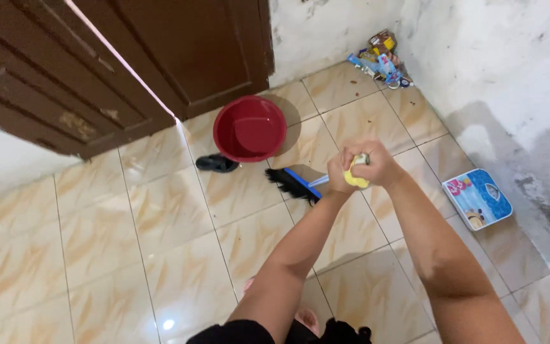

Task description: Sweeping the tiled floor of a house using a broom.

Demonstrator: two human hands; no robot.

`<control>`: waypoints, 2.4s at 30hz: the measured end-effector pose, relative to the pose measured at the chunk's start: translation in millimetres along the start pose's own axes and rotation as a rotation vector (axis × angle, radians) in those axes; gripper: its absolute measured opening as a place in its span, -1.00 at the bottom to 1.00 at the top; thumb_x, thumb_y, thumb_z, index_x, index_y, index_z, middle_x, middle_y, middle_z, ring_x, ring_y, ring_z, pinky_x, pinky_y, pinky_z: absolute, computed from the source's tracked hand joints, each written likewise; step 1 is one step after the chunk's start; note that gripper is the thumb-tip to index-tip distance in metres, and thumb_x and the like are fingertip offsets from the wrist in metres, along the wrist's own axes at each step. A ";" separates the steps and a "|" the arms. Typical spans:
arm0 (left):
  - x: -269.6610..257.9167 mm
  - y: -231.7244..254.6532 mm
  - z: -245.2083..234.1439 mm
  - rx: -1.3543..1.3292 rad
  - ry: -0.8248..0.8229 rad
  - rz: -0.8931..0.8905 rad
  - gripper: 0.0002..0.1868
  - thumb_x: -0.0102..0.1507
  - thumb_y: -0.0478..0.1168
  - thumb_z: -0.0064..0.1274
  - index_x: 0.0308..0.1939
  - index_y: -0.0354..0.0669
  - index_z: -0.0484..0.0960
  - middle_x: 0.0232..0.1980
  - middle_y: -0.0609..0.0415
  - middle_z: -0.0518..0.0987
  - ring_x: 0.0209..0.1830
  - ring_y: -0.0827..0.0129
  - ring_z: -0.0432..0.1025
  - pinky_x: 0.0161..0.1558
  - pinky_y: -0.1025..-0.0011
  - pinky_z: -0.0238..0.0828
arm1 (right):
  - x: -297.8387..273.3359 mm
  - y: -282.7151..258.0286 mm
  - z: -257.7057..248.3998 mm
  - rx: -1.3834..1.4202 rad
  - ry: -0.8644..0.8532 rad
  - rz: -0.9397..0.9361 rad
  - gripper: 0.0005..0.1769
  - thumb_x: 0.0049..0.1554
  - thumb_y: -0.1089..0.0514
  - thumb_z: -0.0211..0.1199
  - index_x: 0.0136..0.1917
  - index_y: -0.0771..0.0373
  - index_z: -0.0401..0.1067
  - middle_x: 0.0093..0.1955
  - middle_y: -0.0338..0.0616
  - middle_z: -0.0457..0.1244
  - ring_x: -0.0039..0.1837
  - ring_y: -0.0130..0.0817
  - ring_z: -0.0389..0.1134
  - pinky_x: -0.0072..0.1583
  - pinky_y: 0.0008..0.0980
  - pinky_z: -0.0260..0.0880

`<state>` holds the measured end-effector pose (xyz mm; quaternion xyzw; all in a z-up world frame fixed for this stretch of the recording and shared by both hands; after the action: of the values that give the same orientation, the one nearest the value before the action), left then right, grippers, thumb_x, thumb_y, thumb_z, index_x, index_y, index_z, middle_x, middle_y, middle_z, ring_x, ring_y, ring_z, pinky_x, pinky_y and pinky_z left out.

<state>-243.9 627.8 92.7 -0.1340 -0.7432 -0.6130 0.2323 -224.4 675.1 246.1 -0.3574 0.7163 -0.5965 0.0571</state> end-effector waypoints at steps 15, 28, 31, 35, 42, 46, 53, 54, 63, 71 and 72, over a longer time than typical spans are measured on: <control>20.8 86.8 75.3 -0.329 -0.557 0.270 -0.59 0.11 0.06 0.19 -0.11 -0.11 0.62 -0.16 0.12 0.62 -0.13 0.35 0.55 -0.08 0.43 0.49 | -65.8 -98.7 -49.0 -0.387 0.650 0.052 -0.93 -0.06 0.31 0.16 -0.25 0.29 0.44 -0.20 -0.13 0.39 -0.16 -0.33 0.44 -0.02 -0.36 0.43; -194.9 13.7 258.1 -1.141 -1.528 -0.441 -0.29 0.22 0.03 0.25 0.40 -0.03 0.38 0.42 0.14 0.37 0.50 0.44 0.24 0.55 0.34 0.10 | -213.4 -61.2 -66.3 -0.585 1.355 0.373 -0.91 -0.11 0.22 0.27 -0.30 0.29 0.48 -0.27 -0.14 0.34 -0.20 -0.38 0.39 -0.08 -0.41 0.40; -151.9 61.6 208.7 -0.955 -1.485 -0.172 -0.32 0.13 -0.01 0.31 0.29 -0.09 0.48 0.33 0.07 0.46 0.39 0.37 0.34 0.43 0.31 0.24 | -226.9 -58.0 -50.3 -0.492 1.389 0.205 -0.93 -0.11 0.26 0.23 -0.30 0.30 0.47 -0.23 -0.11 0.36 -0.16 -0.38 0.39 -0.05 -0.42 0.41; -129.3 59.7 202.0 -0.658 -1.502 0.082 -0.46 -0.05 -0.03 0.34 -0.02 -0.07 0.64 0.00 0.06 0.63 0.03 0.34 0.52 0.09 0.32 0.46 | -226.0 -53.6 -41.2 -0.432 1.410 0.045 -0.95 -0.09 0.30 0.21 -0.30 0.33 0.44 -0.23 -0.06 0.35 -0.18 -0.36 0.37 -0.05 -0.41 0.40; -131.3 79.4 204.9 -0.291 -1.540 0.221 -0.54 -0.19 0.01 0.40 -0.28 -0.07 0.70 -0.29 -0.02 0.69 -0.30 0.15 0.61 -0.21 0.27 0.52 | -278.8 -26.2 -38.9 -0.392 1.490 0.021 -0.91 -0.12 0.32 0.14 -0.28 0.36 0.41 -0.20 -0.03 0.34 -0.14 -0.34 0.35 -0.01 -0.40 0.39; -111.5 163.7 235.0 -0.421 -1.377 0.268 -0.45 -0.22 -0.04 0.41 -0.18 -0.11 0.69 -0.25 -0.11 0.68 -0.25 0.02 0.58 -0.16 0.25 0.51 | -315.8 -77.2 -79.9 -0.351 1.518 -0.022 -0.93 -0.11 0.33 0.12 -0.31 0.35 0.41 -0.19 -0.04 0.34 -0.14 -0.36 0.33 0.00 -0.40 0.38; -116.9 180.5 334.9 -1.039 -1.416 -0.118 -0.50 -0.06 -0.08 0.35 -0.09 -0.16 0.62 -0.16 0.01 0.63 -0.14 0.43 0.48 -0.03 0.42 0.46 | -304.5 -84.8 -161.1 -0.618 1.383 0.015 -0.93 -0.09 0.34 0.23 -0.26 0.37 0.45 -0.16 -0.05 0.35 -0.08 -0.32 0.38 0.06 -0.38 0.40; -124.3 168.5 341.7 -1.036 -1.415 -0.125 -0.50 -0.06 -0.08 0.35 -0.09 -0.16 0.62 -0.16 0.01 0.63 -0.14 0.43 0.48 -0.03 0.42 0.46 | -305.9 -74.3 -166.3 -0.612 1.384 0.019 -0.93 -0.09 0.34 0.23 -0.26 0.37 0.45 -0.16 -0.05 0.35 -0.08 -0.32 0.38 0.06 -0.38 0.40; -101.1 49.1 408.7 -0.338 -1.316 0.592 -0.63 -0.05 0.13 0.31 -0.29 0.09 0.64 -0.26 0.01 0.64 -0.25 0.02 0.53 -0.24 0.21 0.43 | -307.7 19.2 -228.2 -0.341 1.432 0.020 -0.90 -0.14 0.38 0.15 -0.29 0.35 0.44 -0.19 -0.07 0.35 -0.13 -0.36 0.37 0.00 -0.40 0.42; -39.1 16.0 432.1 -0.177 -1.370 0.556 -0.64 -0.10 0.15 0.33 -0.43 0.10 0.63 -0.38 0.02 0.63 -0.36 0.01 0.52 -0.33 0.19 0.45 | -278.4 59.7 -269.4 -0.305 1.397 -0.062 -0.87 -0.14 0.38 0.14 -0.27 0.36 0.45 -0.20 -0.05 0.34 -0.14 -0.37 0.36 -0.03 -0.45 0.36; -34.0 25.4 429.4 -0.177 -1.369 0.557 -0.64 -0.10 0.15 0.33 -0.43 0.10 0.63 -0.38 0.02 0.63 -0.36 0.01 0.52 -0.33 0.19 0.45 | -281.0 61.7 -270.4 -0.306 1.397 -0.063 -0.87 -0.14 0.38 0.14 -0.27 0.36 0.45 -0.20 -0.05 0.34 -0.14 -0.37 0.36 -0.03 -0.45 0.36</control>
<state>-280.3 1054.1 36.6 -0.6874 -0.6082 -0.3684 -0.1476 -181.8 1060.3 170.2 0.0835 0.6504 -0.5804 -0.4828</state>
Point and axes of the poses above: each hand's wrist, its own x-axis towards the middle knuckle, its own z-axis out of the palm, y = z × x, the point moved 10 cm from there along x, towards the middle knuckle
